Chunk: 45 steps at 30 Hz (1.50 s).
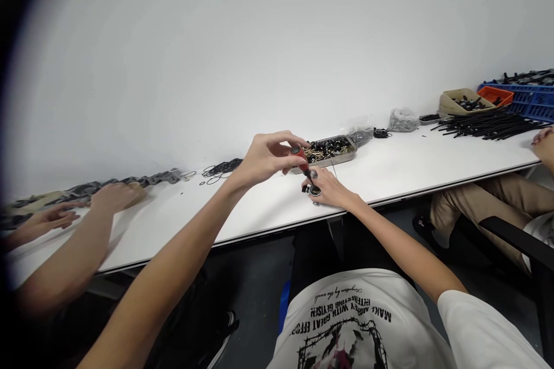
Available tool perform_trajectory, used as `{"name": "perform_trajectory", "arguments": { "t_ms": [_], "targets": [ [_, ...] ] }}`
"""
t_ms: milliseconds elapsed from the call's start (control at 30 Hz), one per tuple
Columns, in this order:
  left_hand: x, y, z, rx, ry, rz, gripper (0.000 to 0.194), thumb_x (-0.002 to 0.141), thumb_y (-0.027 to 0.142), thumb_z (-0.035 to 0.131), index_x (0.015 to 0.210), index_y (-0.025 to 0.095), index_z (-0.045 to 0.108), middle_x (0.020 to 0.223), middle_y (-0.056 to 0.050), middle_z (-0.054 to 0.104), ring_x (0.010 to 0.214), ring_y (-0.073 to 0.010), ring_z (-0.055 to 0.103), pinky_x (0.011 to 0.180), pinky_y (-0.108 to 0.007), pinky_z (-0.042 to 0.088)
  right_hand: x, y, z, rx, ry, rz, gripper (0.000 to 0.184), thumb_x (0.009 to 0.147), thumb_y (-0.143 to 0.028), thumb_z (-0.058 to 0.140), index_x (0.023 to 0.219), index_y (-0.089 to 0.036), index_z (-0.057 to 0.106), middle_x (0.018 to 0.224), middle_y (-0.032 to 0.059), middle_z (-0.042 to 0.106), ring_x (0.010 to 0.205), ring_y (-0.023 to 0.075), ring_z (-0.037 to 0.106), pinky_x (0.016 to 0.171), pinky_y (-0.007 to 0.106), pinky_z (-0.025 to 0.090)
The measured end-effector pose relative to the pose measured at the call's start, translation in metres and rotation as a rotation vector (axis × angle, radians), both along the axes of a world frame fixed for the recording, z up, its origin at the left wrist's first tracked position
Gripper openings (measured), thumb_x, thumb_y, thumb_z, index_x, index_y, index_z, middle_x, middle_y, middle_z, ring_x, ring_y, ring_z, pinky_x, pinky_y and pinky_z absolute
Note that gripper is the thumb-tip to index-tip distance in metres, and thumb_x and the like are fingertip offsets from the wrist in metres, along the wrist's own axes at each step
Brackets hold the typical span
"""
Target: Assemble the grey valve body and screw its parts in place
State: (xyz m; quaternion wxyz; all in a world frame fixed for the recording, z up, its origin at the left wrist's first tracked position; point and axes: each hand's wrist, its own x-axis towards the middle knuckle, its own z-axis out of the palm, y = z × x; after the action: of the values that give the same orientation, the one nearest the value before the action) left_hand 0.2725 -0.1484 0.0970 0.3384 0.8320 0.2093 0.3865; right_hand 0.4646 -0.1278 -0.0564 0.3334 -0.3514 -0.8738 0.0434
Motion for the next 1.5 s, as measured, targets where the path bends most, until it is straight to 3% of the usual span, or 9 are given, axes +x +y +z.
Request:
{"name": "perform_trajectory", "arguments": {
  "t_ms": [167,333,567,967,1267,1500],
  "targets": [
    [-0.003,0.0,0.005,-0.01,0.051,-0.035,0.02,0.078,0.031,0.084,0.093,0.018,0.081,0.086,-0.011,0.074,0.077,-0.0265,0.074,0.06,-0.037,0.062,0.0,-0.001,0.0,-0.012,-0.004,-0.006,0.022,0.088,-0.018,0.067,0.109,-0.021,0.072,0.127,0.0144,0.057,0.117,0.0312,0.055,0.104,0.048,0.047],
    [0.0,0.005,0.005,-0.042,-0.013,-0.006,0.023,0.076,0.028,0.086,0.095,0.017,0.079,0.086,-0.009,0.073,0.075,-0.0238,0.075,0.058,-0.032,0.061,0.001,0.002,-0.003,-0.022,0.011,0.005,0.025,0.088,-0.02,0.068,0.113,-0.022,0.072,0.127,0.0135,0.057,0.119,0.031,0.054,0.106,0.049,0.046],
    [-0.007,0.021,0.0,0.024,0.185,0.03,0.019,0.086,0.027,0.074,0.1,0.016,0.079,0.086,-0.011,0.076,0.072,-0.0201,0.073,0.066,-0.035,0.064,0.001,0.011,-0.009,-0.033,0.034,0.024,0.027,0.088,-0.022,0.069,0.114,-0.022,0.074,0.134,0.015,0.055,0.124,0.0336,0.054,0.111,0.053,0.043],
    [-0.024,0.009,0.015,0.132,0.061,0.153,0.023,0.084,0.028,0.074,0.101,0.014,0.079,0.085,-0.011,0.075,0.072,-0.0224,0.076,0.059,-0.035,0.065,0.003,0.009,-0.007,-0.039,0.012,0.024,0.031,0.09,-0.023,0.067,0.12,-0.025,0.071,0.138,0.0137,0.052,0.131,0.0329,0.051,0.112,0.05,0.043],
    [-0.016,0.007,0.005,0.1,0.105,0.1,0.024,0.087,0.033,0.075,0.102,0.015,0.079,0.08,-0.01,0.076,0.066,-0.0206,0.073,0.06,-0.035,0.064,0.003,0.017,-0.008,-0.077,0.065,0.036,0.028,0.088,-0.023,0.067,0.115,-0.026,0.071,0.13,0.0108,0.053,0.122,0.0299,0.056,0.109,0.049,0.047],
    [-0.015,0.007,0.006,0.091,0.074,0.129,0.02,0.087,0.029,0.074,0.1,0.015,0.079,0.08,-0.009,0.075,0.063,-0.0191,0.072,0.058,-0.035,0.062,0.002,0.015,-0.007,-0.097,0.068,0.024,0.026,0.09,-0.026,0.068,0.116,-0.026,0.071,0.133,0.0115,0.052,0.128,0.031,0.053,0.11,0.049,0.048]
  ]
}}
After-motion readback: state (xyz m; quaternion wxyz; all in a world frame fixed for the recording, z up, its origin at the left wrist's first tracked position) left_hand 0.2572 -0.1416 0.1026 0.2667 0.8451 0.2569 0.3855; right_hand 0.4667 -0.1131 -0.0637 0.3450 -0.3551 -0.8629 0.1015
